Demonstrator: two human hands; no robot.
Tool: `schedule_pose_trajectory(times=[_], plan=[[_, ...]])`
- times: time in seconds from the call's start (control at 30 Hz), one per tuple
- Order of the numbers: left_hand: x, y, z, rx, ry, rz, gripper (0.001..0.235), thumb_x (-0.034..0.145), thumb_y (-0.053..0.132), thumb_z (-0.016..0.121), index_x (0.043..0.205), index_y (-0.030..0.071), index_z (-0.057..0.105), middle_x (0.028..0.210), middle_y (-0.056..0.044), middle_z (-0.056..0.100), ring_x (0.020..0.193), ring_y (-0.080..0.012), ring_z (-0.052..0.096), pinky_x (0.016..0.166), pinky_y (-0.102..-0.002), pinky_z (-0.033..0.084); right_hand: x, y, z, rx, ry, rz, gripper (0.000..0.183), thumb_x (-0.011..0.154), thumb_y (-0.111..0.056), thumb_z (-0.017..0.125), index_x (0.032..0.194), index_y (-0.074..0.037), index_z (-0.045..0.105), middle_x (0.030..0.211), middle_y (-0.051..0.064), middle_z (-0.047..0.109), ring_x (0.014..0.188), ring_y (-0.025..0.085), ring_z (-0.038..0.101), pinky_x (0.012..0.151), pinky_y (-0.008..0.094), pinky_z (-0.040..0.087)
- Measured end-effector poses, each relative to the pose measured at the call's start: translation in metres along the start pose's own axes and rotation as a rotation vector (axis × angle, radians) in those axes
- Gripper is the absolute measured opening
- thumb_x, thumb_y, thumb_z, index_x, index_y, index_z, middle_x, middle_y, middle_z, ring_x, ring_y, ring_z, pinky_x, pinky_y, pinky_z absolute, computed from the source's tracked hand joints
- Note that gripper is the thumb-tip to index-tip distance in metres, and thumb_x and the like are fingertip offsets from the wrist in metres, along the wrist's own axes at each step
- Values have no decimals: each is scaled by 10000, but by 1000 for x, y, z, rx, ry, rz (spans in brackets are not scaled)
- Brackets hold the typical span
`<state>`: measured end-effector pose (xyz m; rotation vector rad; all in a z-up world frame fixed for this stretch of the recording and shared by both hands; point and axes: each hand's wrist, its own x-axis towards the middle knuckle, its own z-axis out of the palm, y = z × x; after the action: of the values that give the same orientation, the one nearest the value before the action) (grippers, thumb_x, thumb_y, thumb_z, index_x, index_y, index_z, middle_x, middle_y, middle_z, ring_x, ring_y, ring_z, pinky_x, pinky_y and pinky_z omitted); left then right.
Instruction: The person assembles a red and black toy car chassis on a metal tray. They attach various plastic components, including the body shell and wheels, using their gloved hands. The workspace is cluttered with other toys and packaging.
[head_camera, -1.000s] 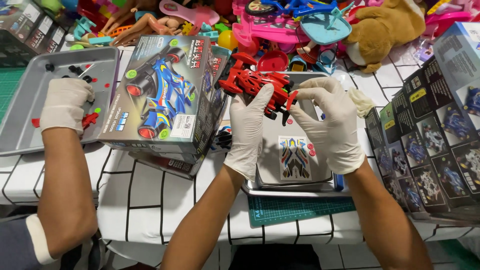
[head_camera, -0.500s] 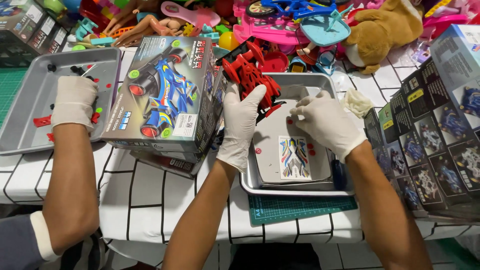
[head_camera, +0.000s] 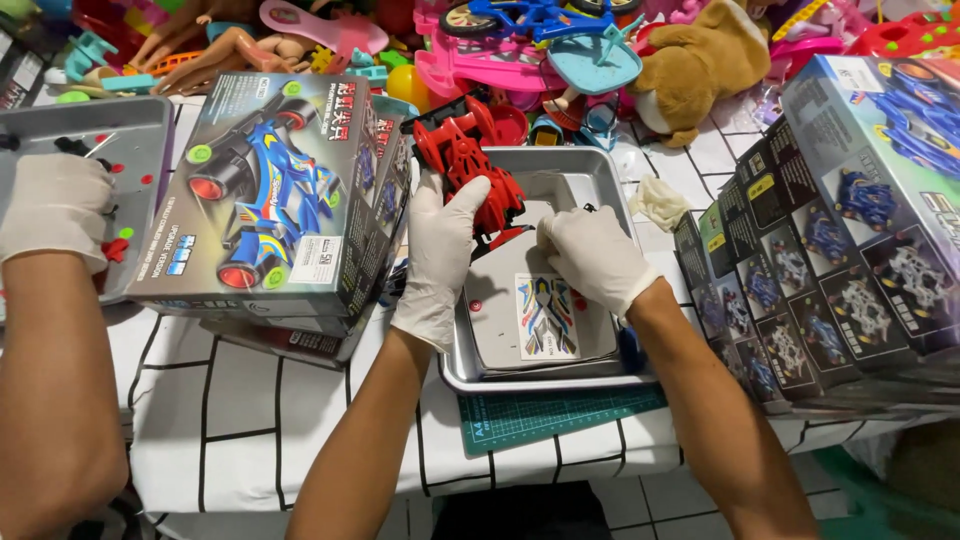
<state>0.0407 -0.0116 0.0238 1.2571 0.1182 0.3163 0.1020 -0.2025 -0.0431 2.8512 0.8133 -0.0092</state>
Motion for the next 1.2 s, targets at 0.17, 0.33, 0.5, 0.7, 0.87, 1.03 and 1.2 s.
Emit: schedule_pose_trajectory(times=[0.17, 0.33, 0.5, 0.7, 0.87, 1.03, 1.2], plan=[[16, -18, -8, -36, 22, 4, 673, 852, 172, 820, 1450, 130, 514, 1287, -86, 647, 1165, -147, 586, 1008, -369, 518, -8, 7, -32, 345, 291, 37, 192, 942, -215, 687, 1128, -262, 678, 965, 22, 701, 1011, 286, 689, 883, 469, 529], [3, 4, 0, -75, 81, 50, 638, 856, 176, 805, 1417, 50, 528, 1291, -129, 633, 1152, -155, 547, 1022, -386, 485, -39, -14, -88, 1094, 612, 104, 262, 988, -65, 674, 1229, -163, 699, 962, 7, 696, 882, 106, 626, 817, 273, 528], [-9, 16, 6, -79, 75, 37, 628, 855, 162, 798, 1406, 24, 531, 1303, -148, 622, 1174, -181, 544, 1025, -399, 484, -34, -27, -83, 1351, 458, 120, 309, 942, -41, 724, 1233, -108, 643, 957, 36, 717, 862, 104, 676, 819, 265, 560], [-1, 6, 3, -123, 71, 35, 699, 818, 194, 848, 1407, 9, 521, 1272, -176, 634, 1150, -209, 580, 1001, -416, 505, -33, -28, -78, 1406, 470, 129, 266, 962, -58, 715, 1212, -64, 623, 972, 79, 707, 832, 130, 698, 765, 266, 581], [4, -1, 0, -147, 66, 29, 667, 832, 185, 837, 1402, 30, 527, 1262, -152, 647, 1144, -187, 587, 974, -392, 525, -31, -29, -76, 1437, 481, 96, 239, 978, -16, 673, 1206, -22, 603, 959, 118, 684, 813, 161, 703, 738, 288, 602], [6, -9, -1, -158, 64, 32, 670, 837, 176, 833, 1408, 21, 518, 1255, -159, 646, 1138, -185, 576, 965, -395, 527, -33, -32, -79, 1445, 498, 60, 246, 985, 15, 647, 1222, 4, 581, 958, 136, 662, 819, 186, 710, 729, 300, 612], [14, -8, -4, -172, 110, 37, 611, 834, 160, 829, 1362, 18, 555, 1187, -104, 649, 1044, -153, 567, 901, -364, 535, -29, -23, -73, 1446, 574, 101, 238, 1007, -42, 673, 1235, -33, 604, 1038, 109, 642, 899, 157, 681, 759, 296, 608]])
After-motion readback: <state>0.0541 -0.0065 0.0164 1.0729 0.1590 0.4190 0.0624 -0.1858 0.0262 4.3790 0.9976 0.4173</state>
